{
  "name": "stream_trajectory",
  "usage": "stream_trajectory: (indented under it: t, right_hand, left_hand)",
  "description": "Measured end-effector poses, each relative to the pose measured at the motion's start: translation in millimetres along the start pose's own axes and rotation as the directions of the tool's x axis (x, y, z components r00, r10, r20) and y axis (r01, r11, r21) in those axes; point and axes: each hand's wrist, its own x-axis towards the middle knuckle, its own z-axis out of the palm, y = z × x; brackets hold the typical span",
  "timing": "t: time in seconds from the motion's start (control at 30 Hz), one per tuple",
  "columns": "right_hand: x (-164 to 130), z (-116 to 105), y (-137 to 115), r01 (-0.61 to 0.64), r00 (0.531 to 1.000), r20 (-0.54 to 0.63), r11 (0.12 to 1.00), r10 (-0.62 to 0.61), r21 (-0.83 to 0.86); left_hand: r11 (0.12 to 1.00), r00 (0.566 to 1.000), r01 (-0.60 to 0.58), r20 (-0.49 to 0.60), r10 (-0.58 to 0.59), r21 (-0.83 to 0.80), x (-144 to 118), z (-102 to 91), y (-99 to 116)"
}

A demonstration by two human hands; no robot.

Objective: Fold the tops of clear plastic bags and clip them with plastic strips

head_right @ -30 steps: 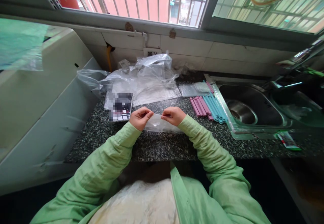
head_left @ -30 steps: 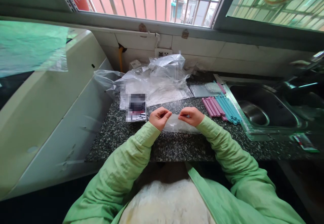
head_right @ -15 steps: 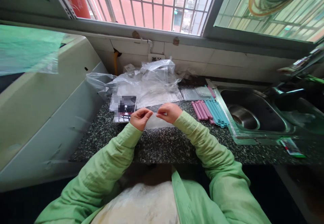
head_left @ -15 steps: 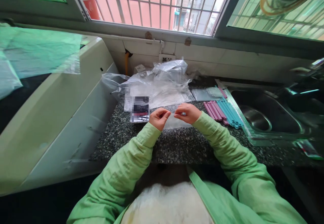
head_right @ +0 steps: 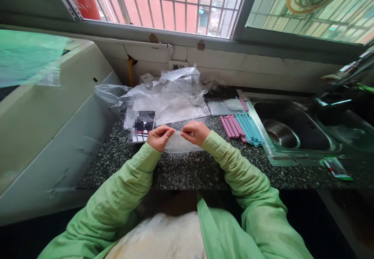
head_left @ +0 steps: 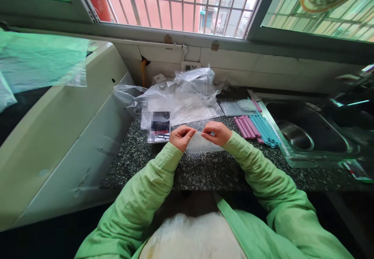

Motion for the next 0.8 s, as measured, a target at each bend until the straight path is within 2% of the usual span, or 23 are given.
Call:
stream_trajectory:
  t: [0.17, 0.33, 0.53, 0.8]
  right_hand:
    - [0.7, -1.8, -0.4, -0.042, 0.997, -0.064, 0.999, 0.043, 0.021]
    - [0.8, -4.6, 0.9, -0.114, 0.98, -0.157, 0.992, 0.12, 0.044]
    - [1.0, -4.4, 4.5, -0.135, 0.966, -0.207, 0.986, 0.153, 0.1]
    - [1.9, -5.7, 3.6, -0.207, 0.952, -0.178, 0.954, 0.248, 0.218]
  left_hand:
    - [0.988, 0.988, 0.148, 0.051, -0.146, -0.04, 2.5, -2.0, 2.8]
    - [0.975, 0.965, 0.221, 0.154, -0.213, -0.033, 2.6, -0.3, 3.9]
    - [0.973, 0.972, 0.222, 0.091, -0.217, -0.058, 1.5, 1.7, 5.2]
    - [0.984, 0.984, 0.178, 0.026, -0.178, -0.002, -0.1, 0.2, 7.5]
